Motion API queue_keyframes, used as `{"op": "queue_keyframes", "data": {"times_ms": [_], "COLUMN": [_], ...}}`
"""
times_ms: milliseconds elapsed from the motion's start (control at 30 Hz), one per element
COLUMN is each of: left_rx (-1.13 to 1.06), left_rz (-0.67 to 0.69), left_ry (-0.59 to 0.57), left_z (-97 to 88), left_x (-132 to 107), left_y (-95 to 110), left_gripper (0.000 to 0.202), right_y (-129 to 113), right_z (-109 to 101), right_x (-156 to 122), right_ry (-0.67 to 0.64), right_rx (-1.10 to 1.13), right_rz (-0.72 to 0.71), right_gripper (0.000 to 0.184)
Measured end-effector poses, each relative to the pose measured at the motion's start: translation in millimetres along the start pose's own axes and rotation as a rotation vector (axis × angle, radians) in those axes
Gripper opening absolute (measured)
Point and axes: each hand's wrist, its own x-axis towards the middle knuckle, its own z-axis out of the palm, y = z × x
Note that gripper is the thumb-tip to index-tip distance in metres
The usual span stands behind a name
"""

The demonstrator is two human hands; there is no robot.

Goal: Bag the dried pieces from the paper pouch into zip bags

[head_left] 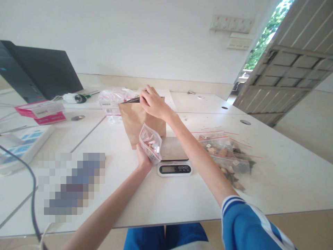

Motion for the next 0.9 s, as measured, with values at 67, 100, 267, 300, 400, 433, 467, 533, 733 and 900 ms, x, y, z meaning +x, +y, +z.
{"op": "queue_keyframes", "data": {"times_ms": [67,100,267,300,400,433,467,533,733,900], "left_rx": [0.003,0.004,0.013,0.013,0.000,-0.005,-0.010,-0.012,-0.002,-0.007], "left_rz": [0.003,0.005,0.008,0.008,0.011,0.012,0.014,0.019,0.042,0.035], "left_ry": [-0.001,-0.003,-0.025,-0.030,-0.035,-0.033,-0.032,-0.032,-0.046,-0.059], "left_z": [-0.2,-0.3,-1.7,-2.1,-3.1,-3.3,-3.4,-3.5,-4.1,-4.4], "left_x": [0.6,1.0,3.3,3.9,5.2,5.5,5.7,6.1,8.2,9.8], "left_y": [-0.5,-0.8,-2.4,-2.8,-3.6,-3.8,-4.0,-4.3,-5.4,-5.8], "left_gripper": [0.028,0.028,0.028,0.029,0.031,0.030,0.029,0.027,0.029,0.028], "right_y": [0.4,0.5,-1.4,-1.9,-2.5,-2.4,-2.2,-2.1,-2.3,0.1], "right_z": [1.2,1.4,-1.8,-2.8,-3.7,-3.1,-2.3,-0.4,-4.0,-5.5], "right_x": [-1.0,-2.0,-6.9,-7.3,-8.0,-8.3,-8.7,-10.4,-20.4,-25.7], "right_ry": [0.014,0.017,0.000,-0.009,-0.034,-0.033,-0.026,-0.001,0.076,0.027], "right_rx": [0.019,0.034,0.129,0.134,0.122,0.113,0.104,0.090,0.118,0.129], "right_rz": [-0.009,-0.014,-0.059,-0.054,-0.007,0.001,0.003,-0.016,-0.036,0.045], "right_gripper": [0.024,0.023,0.018,0.019,0.020,0.019,0.019,0.022,0.024,0.021]}}
